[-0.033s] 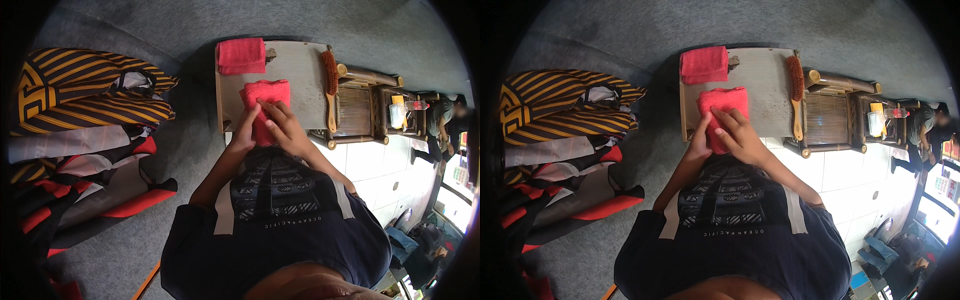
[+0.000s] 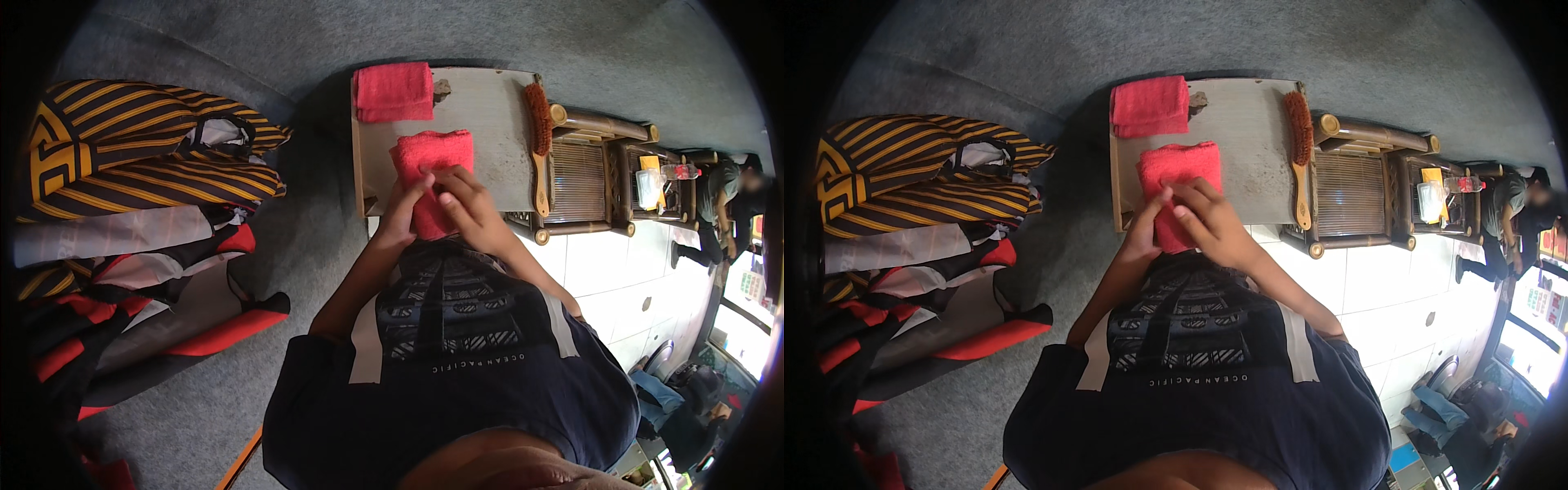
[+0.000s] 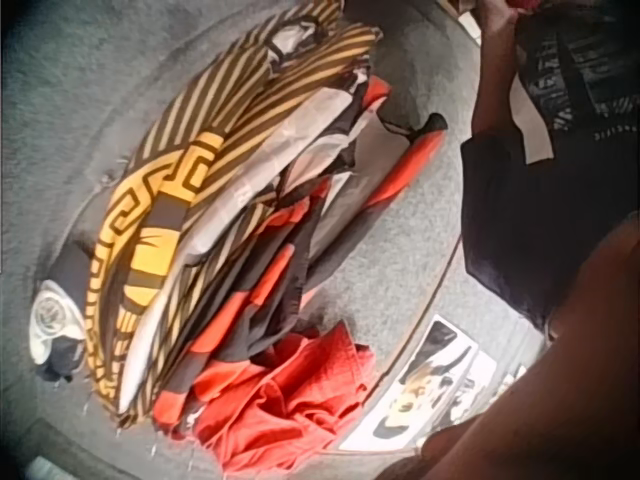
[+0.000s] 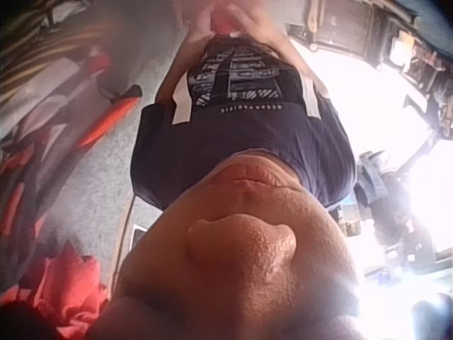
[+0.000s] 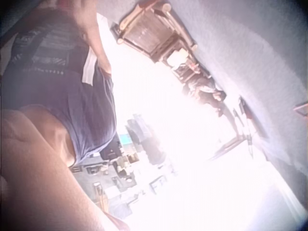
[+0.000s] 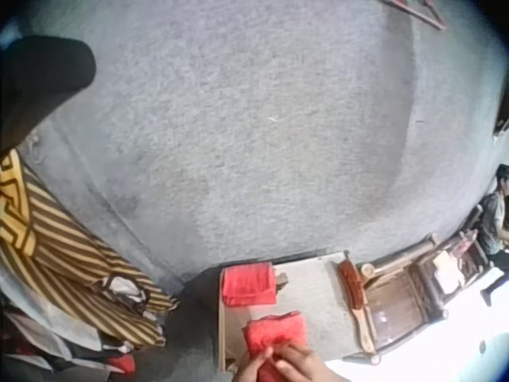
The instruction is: The person folds pink towels by hand on a small table, using a brush to smooth the fabric and pressing down with their hands to flatten each fold.
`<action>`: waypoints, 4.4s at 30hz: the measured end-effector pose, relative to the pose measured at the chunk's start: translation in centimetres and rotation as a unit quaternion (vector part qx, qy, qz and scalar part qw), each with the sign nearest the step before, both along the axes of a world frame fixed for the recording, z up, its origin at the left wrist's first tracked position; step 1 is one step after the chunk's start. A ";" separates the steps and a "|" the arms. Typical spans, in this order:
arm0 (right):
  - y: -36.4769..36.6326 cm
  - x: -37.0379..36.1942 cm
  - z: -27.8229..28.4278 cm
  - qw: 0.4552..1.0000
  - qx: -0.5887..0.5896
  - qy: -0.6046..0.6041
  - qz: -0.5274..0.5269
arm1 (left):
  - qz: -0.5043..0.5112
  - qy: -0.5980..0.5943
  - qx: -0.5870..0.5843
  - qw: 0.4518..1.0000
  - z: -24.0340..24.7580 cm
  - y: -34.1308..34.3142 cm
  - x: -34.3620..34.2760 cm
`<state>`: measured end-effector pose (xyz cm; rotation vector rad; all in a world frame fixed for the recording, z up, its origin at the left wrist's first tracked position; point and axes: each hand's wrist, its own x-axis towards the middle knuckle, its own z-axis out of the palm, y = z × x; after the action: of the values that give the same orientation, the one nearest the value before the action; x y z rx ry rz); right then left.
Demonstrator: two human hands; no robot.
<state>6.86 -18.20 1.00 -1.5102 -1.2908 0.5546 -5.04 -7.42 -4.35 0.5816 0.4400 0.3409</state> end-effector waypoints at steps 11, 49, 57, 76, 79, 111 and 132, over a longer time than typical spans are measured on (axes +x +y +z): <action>-1.5 1.8 -1.7 0.919 -0.109 0.371 -0.070 | -0.065 -0.004 -0.017 0.998 1.2 1.9 -0.2; 3.6 6.7 0.2 0.956 -0.136 0.169 0.199 | -0.197 0.006 0.313 0.929 2.0 6.6 -0.5; 4.9 9.2 -1.2 0.974 -0.170 0.135 0.071 | -0.163 0.108 0.310 0.931 2.8 7.0 0.6; 16.2 10.6 -5.2 0.926 -0.112 0.334 -0.134 | 0.131 0.198 0.371 0.898 -0.4 18.7 6.5; 16.8 10.2 -10.3 0.951 -0.144 0.197 -0.187 | 0.117 0.296 0.485 0.815 -5.7 20.4 6.3; 12.0 7.9 -6.0 0.966 -0.128 0.104 -0.199 | 0.093 0.194 0.434 0.875 -0.2 13.9 3.5; 13.2 9.4 -5.9 0.953 -0.115 -0.271 -0.065 | 0.023 0.233 0.812 0.534 -3.0 17.5 3.9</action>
<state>16.28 -5.04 -4.88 -2.0180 -1.5602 0.2075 -1.10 10.07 -7.39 2.5951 0.5582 0.6053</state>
